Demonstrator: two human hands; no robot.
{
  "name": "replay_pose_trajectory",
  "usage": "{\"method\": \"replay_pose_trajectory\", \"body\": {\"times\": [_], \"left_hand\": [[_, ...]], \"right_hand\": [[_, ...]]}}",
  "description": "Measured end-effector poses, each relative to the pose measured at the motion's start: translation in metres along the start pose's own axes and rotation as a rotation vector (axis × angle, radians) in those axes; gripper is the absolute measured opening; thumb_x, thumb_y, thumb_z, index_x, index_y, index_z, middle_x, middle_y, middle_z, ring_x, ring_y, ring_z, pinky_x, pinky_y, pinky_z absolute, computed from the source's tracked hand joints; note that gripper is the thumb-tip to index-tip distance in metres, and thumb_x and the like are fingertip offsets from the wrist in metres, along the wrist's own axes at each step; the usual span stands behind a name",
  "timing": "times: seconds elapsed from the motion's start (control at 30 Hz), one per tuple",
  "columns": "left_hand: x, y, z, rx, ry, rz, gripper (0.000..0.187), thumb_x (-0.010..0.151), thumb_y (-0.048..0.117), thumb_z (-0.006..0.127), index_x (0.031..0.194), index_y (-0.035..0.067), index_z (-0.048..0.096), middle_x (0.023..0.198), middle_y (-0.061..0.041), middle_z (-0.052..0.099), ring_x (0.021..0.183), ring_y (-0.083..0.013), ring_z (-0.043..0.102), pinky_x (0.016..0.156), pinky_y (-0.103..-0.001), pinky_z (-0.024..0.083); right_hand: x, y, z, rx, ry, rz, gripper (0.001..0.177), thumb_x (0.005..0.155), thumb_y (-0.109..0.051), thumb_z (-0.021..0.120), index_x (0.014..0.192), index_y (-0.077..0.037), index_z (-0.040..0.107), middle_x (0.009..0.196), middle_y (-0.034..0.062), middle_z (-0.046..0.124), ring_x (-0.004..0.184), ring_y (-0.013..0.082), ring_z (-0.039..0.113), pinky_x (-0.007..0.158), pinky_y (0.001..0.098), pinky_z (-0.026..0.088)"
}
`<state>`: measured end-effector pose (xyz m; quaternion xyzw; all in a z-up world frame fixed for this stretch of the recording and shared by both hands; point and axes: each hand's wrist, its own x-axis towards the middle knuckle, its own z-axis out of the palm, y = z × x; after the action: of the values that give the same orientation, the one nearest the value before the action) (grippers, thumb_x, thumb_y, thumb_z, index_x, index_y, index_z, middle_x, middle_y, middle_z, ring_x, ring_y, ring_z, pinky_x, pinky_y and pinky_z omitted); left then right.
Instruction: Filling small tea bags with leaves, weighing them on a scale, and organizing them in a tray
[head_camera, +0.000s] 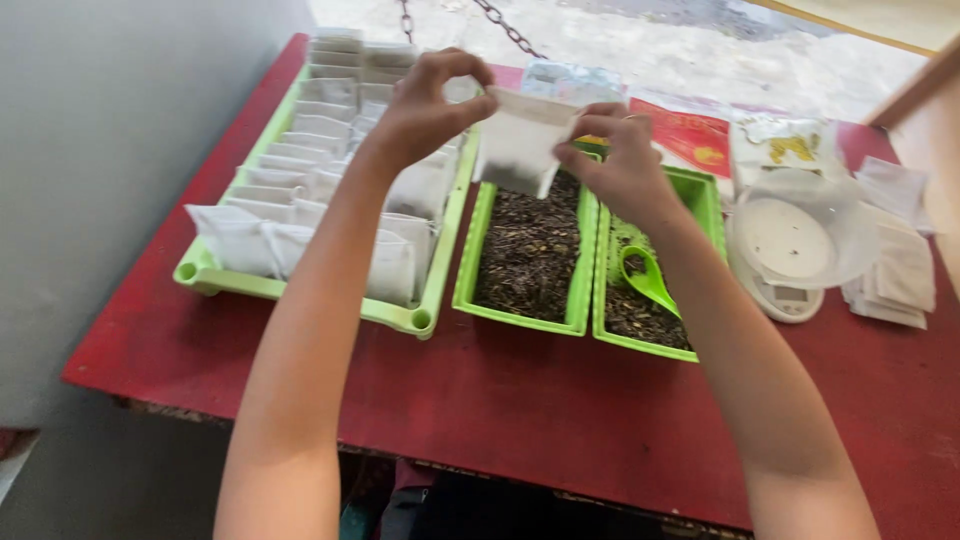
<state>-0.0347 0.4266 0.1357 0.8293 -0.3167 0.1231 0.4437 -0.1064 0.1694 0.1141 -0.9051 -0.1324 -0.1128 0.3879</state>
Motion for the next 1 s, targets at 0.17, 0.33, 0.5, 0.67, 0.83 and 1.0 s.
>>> {"method": "replay_pose_trajectory", "body": {"times": [0.17, 0.33, 0.5, 0.67, 0.83, 1.0], "left_hand": [[-0.051, -0.009, -0.064, 0.031, -0.031, -0.255, 0.015, 0.084, 0.032, 0.066, 0.090, 0.019, 0.067, 0.109, 0.002, 0.067, 0.112, -0.0183, 0.058, 0.098, -0.036, 0.039], [-0.072, -0.009, -0.088, -0.016, -0.080, -0.469, 0.021, 0.079, 0.036, 0.060, 0.090, 0.018, 0.064, 0.111, 0.003, 0.062, 0.115, -0.0155, 0.054, 0.098, -0.036, 0.038], [-0.074, -0.053, -0.070, 0.287, -0.147, -0.614, 0.034, 0.083, 0.050, 0.064, 0.100, 0.023, 0.073, 0.116, -0.003, 0.072, 0.132, -0.0317, 0.056, 0.115, -0.066, 0.022], [-0.073, -0.067, -0.050, 0.494, -0.099, -0.535, 0.029, 0.084, 0.036, 0.068, 0.108, 0.021, 0.074, 0.112, -0.008, 0.072, 0.123, -0.0385, 0.057, 0.108, -0.060, 0.037], [-0.064, -0.100, -0.032, 0.549, 0.045, -0.487, 0.026, 0.085, 0.027, 0.069, 0.111, 0.024, 0.070, 0.114, -0.003, 0.064, 0.123, -0.0335, 0.052, 0.104, -0.066, 0.026], [-0.052, -0.094, -0.018, 0.556, 0.082, -0.396, 0.013, 0.088, 0.025, 0.068, 0.101, 0.025, 0.068, 0.109, -0.001, 0.059, 0.120, -0.0285, 0.051, 0.101, -0.064, 0.024]], "right_hand": [[0.014, -0.047, 0.073, -0.045, -0.092, 0.028, 0.022, 0.090, -0.036, 0.073, 0.101, -0.017, 0.078, 0.132, 0.0019, 0.062, 0.128, 0.0306, 0.040, 0.098, 0.0612, 0.026], [0.016, -0.063, 0.116, -0.023, -0.188, 0.010, 0.035, 0.087, -0.041, 0.075, 0.111, -0.017, 0.079, 0.130, -0.0021, 0.061, 0.124, 0.0246, 0.040, 0.095, 0.0545, 0.029], [0.009, -0.052, 0.138, -0.171, -0.111, -0.086, 0.015, 0.088, -0.031, 0.069, 0.094, -0.019, 0.074, 0.122, 0.0047, 0.056, 0.127, 0.0356, 0.041, 0.094, 0.0561, 0.032], [0.022, -0.025, 0.149, -0.341, -0.083, -0.021, 0.019, 0.090, -0.034, 0.068, 0.106, -0.025, 0.072, 0.122, 0.0022, 0.052, 0.128, 0.0316, 0.039, 0.093, 0.0562, 0.029], [0.022, -0.013, 0.139, -0.358, -0.065, 0.012, 0.025, 0.091, -0.030, 0.069, 0.115, -0.022, 0.068, 0.123, 0.0057, 0.053, 0.129, 0.0320, 0.039, 0.093, 0.0576, 0.029], [0.015, -0.013, 0.120, -0.345, -0.039, 0.027, 0.018, 0.091, -0.029, 0.069, 0.107, -0.023, 0.064, 0.125, 0.0063, 0.054, 0.129, 0.0326, 0.039, 0.093, 0.0572, 0.027]]}}
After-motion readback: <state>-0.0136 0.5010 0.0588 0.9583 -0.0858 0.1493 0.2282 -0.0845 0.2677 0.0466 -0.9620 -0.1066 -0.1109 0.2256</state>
